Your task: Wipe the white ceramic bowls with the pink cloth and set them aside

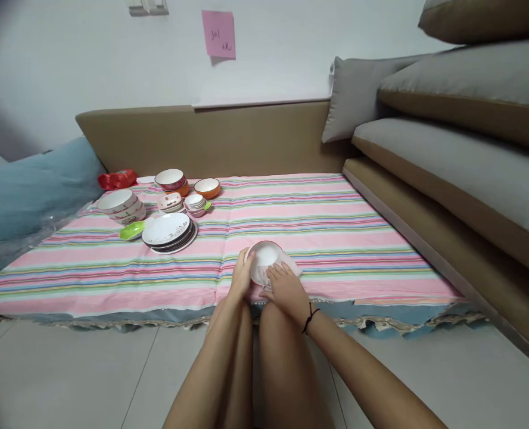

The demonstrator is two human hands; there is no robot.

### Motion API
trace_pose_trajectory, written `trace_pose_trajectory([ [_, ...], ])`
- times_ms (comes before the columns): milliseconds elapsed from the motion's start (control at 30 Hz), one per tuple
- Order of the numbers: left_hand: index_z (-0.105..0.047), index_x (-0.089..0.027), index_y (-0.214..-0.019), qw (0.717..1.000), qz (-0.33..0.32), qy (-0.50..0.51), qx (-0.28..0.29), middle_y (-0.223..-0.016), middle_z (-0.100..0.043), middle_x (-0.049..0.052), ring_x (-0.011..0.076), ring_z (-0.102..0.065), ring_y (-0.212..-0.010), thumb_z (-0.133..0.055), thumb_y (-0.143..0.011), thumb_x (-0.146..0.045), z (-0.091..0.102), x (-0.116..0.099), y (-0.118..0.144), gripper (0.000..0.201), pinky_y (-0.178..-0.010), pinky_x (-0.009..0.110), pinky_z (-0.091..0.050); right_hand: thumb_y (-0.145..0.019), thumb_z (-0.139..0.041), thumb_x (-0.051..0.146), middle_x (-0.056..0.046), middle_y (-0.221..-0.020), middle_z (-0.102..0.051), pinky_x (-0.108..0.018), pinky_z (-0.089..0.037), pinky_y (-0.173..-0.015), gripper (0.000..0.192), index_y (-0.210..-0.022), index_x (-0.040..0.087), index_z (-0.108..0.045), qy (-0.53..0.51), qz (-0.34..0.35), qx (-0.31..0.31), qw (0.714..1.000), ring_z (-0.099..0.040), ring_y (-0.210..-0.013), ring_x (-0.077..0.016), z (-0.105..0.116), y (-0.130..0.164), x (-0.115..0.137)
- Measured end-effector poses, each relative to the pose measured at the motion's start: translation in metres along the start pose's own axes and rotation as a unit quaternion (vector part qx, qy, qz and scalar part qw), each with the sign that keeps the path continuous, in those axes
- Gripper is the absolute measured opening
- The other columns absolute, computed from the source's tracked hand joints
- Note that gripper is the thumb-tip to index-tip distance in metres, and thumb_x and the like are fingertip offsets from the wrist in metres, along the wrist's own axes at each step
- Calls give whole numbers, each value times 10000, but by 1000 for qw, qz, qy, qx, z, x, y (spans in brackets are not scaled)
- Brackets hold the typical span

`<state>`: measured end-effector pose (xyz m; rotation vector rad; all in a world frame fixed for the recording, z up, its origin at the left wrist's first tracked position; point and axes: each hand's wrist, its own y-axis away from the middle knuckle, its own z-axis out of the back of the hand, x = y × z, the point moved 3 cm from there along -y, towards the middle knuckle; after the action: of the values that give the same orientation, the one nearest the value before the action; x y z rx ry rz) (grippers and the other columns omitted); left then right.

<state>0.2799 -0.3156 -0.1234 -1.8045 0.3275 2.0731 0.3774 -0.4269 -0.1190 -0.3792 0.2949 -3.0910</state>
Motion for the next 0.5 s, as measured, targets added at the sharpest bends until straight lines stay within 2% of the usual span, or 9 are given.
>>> trace_pose_trajectory([
  [67,-472,-202,-1262,1000,23,17,-9,-1364,-505,100,218,-446,-1279,-472,-871,-470,2,2,1,474,-1072,335,-318,-886,-508,209,-222,-1254,-590,-441,-351,-1060,344,-1189,69,-589,-24,-21,10,999,-536,-1198,-291,-5,-8,2],
  [133,-428,-196,-1317,999,39,37,3,-1368,-503,110,230,-456,-1276,-498,-855,-485,2,2,4,549,-1067,349,-334,-905,-441,159,-203,-1113,-668,-378,-437,-951,282,-1099,81,-631,-67,-42,9,997,-624,-1047,-264,-7,-19,9],
  [200,-400,-202,-1355,998,36,43,35,-1396,-484,109,239,-451,-1288,-527,-838,-492,1,2,7,605,-1079,361,-329,-940,-381,196,-156,-968,-712,-322,-481,-830,294,-1037,105,-644,-88,-57,1,994,-660,-884,-226,-5,-29,17],
  [267,-393,-214,-1376,998,20,34,52,-1464,-413,92,232,-382,-1348,-520,-842,-495,1,2,9,617,-1117,357,-283,-961,-342,234,-113,-915,-719,-286,-488,-763,321,-1023,132,-639,-104,-53,-5,993,-653,-810,-197,-1,-33,22],
  [333,-412,-206,-1374,999,15,22,27,-1504,-353,80,212,-308,-1393,-455,-871,-508,3,3,8,588,-1150,346,-224,-956,-354,241,-97,-962,-712,-284,-486,-788,303,-1043,151,-629,-123,-15,-4,992,-642,-842,-188,4,-29,21],
  [433,-463,-187,-1341,999,32,20,-13,-1497,-367,85,202,-310,-1393,-380,-896,-518,7,6,4,560,-1162,347,-200,-918,-397,169,-133,-1110,-670,-365,-426,-965,282,-1094,143,-617,-90,44,-5,995,-605,-1027,-215,10,-18,11],
  [500,-447,-189,-1354,999,42,29,-11,-1500,-361,87,211,-313,-1392,-402,-888,-521,7,8,3,574,-1157,354,-213,-890,-393,102,-162,-1179,-636,-414,-365,-1037,312,-1113,126,-611,-62,31,-4,998,-564,-1127,-232,10,-13,3],
])
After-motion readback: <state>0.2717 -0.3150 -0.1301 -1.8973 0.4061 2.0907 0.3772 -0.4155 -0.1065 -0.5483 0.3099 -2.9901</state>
